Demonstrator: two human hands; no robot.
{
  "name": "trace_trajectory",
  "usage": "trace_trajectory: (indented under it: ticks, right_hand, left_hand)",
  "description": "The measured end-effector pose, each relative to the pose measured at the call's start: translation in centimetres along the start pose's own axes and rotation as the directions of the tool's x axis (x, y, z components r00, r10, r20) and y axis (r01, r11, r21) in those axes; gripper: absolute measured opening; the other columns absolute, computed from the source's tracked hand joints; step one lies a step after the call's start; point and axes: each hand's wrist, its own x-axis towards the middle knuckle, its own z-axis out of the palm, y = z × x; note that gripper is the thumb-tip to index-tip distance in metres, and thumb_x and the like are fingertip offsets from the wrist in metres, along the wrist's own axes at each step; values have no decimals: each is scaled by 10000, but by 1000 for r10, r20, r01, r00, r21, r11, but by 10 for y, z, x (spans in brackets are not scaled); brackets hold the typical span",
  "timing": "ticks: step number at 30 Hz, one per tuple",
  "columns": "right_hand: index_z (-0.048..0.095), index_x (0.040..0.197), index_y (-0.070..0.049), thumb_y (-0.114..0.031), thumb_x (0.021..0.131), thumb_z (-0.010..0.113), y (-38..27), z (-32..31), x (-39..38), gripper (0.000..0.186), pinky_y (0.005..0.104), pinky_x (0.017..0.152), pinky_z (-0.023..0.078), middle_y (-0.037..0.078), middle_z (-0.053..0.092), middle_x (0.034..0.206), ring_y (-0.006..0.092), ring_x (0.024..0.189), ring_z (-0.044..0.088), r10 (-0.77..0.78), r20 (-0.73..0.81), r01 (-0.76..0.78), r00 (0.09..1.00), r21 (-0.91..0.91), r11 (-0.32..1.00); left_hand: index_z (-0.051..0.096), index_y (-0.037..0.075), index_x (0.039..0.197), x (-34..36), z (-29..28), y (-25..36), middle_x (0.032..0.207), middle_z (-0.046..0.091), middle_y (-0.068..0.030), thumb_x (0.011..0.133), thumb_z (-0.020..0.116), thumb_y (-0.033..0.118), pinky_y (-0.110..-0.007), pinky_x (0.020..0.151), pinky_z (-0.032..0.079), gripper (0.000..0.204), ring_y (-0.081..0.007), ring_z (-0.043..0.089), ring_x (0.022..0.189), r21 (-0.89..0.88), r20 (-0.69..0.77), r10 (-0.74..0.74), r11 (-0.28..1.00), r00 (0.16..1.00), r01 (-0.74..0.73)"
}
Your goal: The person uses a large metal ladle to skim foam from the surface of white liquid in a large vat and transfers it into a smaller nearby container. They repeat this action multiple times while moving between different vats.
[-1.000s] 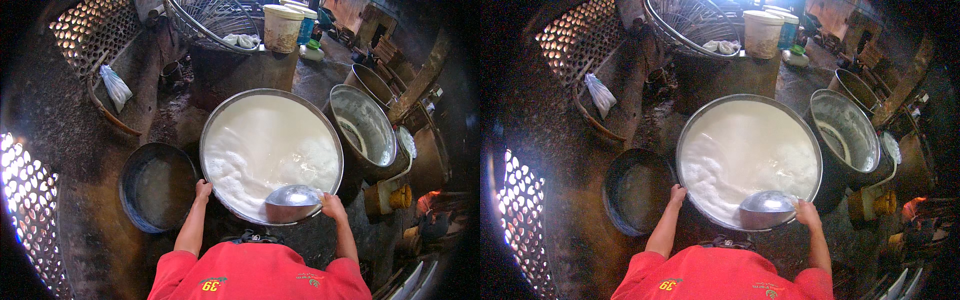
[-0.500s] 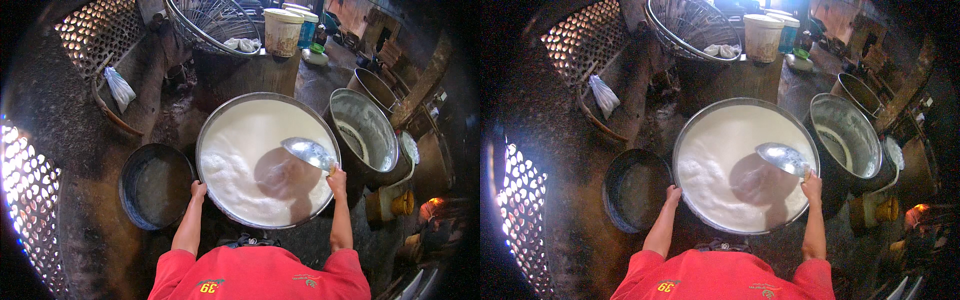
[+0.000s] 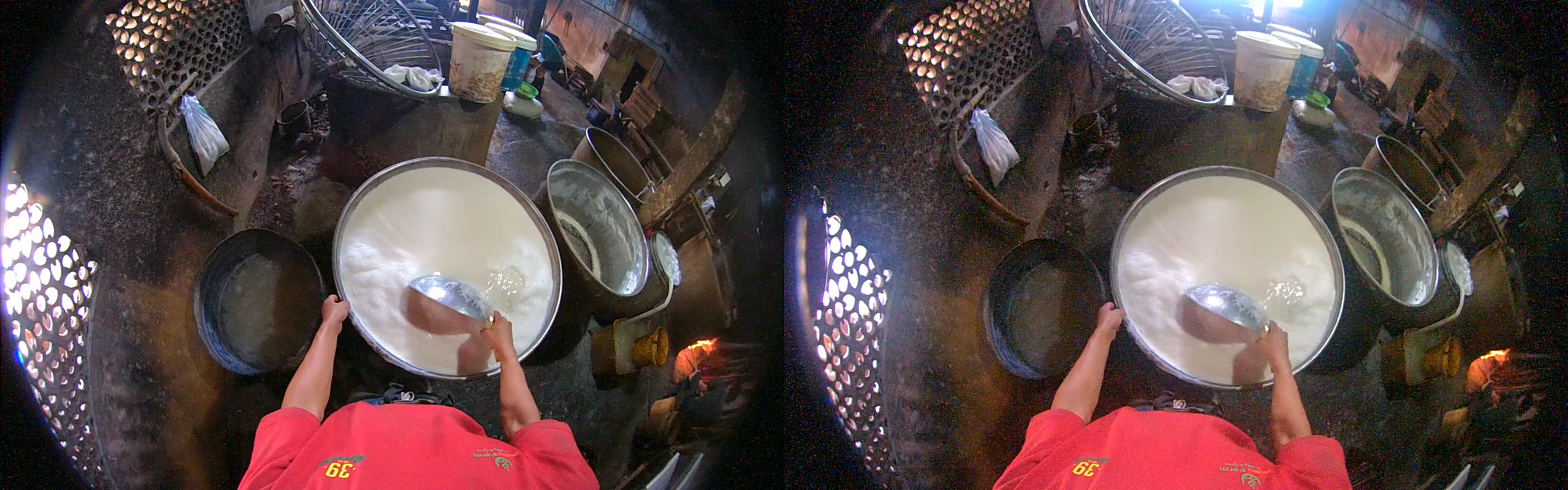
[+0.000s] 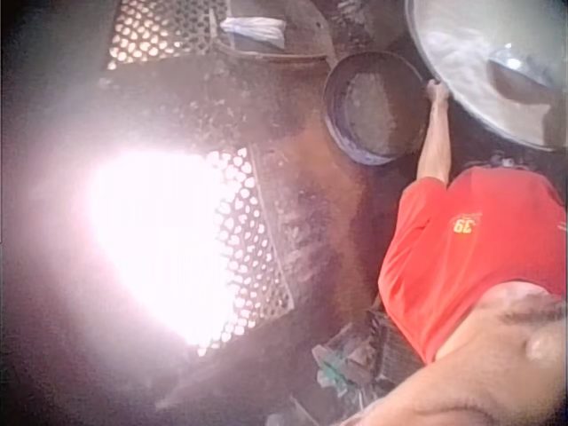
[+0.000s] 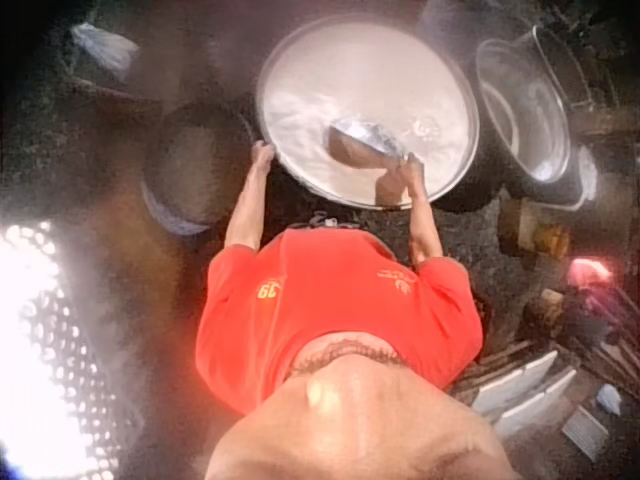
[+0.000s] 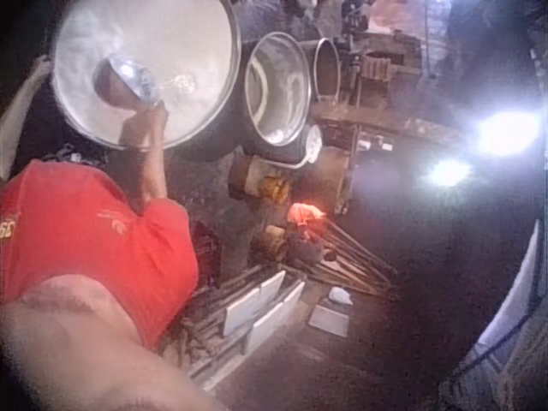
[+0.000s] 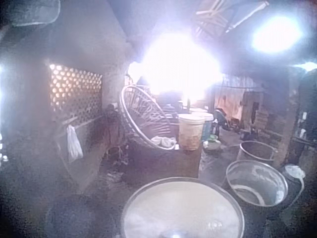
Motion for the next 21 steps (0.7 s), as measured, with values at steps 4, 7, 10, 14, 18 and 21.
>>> trace_trajectory:
  ticks: [4, 7, 10, 14, 18, 21]
  right_hand:
    - [614, 1008, -19, -138, 614, 664, -40, 9, -31, 415, 452, 741, 521, 229, 667, 872, 414, 854, 639, 157, 98, -167, 983, 107, 980]
    - [613, 1034, -27, -137, 612, 669, -69, 13, -50, 441, 436, 706, 521, 230, 667, 863, 401, 832, 645, 108, 113, -120, 988, 98, 988]
    - [603, 1038, -17, -124, 615, 678, -88, 15, -69, 442, 410, 613, 519, 208, 663, 785, 343, 700, 655, 89, 149, -109, 985, 129, 986]
    - [585, 1026, 3, -91, 618, 689, -133, -14, -80, 431, 361, 495, 488, 147, 617, 661, 229, 523, 591, 180, 265, -230, 947, 170, 958]
    - [583, 1039, 10, -67, 631, 689, -192, -75, -55, 429, 344, 500, 485, 136, 611, 675, 206, 524, 576, 168, 340, -240, 925, 183, 953]
    - [582, 1095, 15, -107, 642, 707, -212, -100, -7, 485, 378, 646, 525, 187, 670, 832, 285, 693, 653, -118, 232, 103, 965, 76, 992]
  left_hand:
    - [622, -32, 989, -16, -5, 23, 968, 672, -155, 751, 689, 103, -359, 727, 482, 282, -257, 638, 867, 9, 101, -5, 1000, 995, 4]
    - [607, -29, 990, -16, -12, 27, 953, 665, -135, 759, 683, 85, -352, 717, 478, 268, -249, 629, 845, -24, 173, -30, 999, 984, 35]
    - [606, -25, 971, -14, -14, 25, 919, 663, -123, 764, 690, 85, -351, 728, 478, 249, -233, 628, 834, -36, 203, -20, 999, 979, 28]
    - [612, -15, 975, -16, -11, 20, 905, 669, -121, 753, 719, 100, -356, 730, 484, 272, -221, 630, 830, -56, 190, 44, 998, 981, -34]
    - [614, -8, 983, -23, -23, 38, 951, 678, -143, 741, 731, 139, -368, 745, 487, 306, -254, 644, 869, 57, 203, -15, 998, 979, 3]
    - [612, -2, 978, -13, -17, 19, 969, 677, -161, 731, 738, 173, -395, 758, 483, 327, -299, 646, 907, 59, 176, 91, 993, 980, -103]
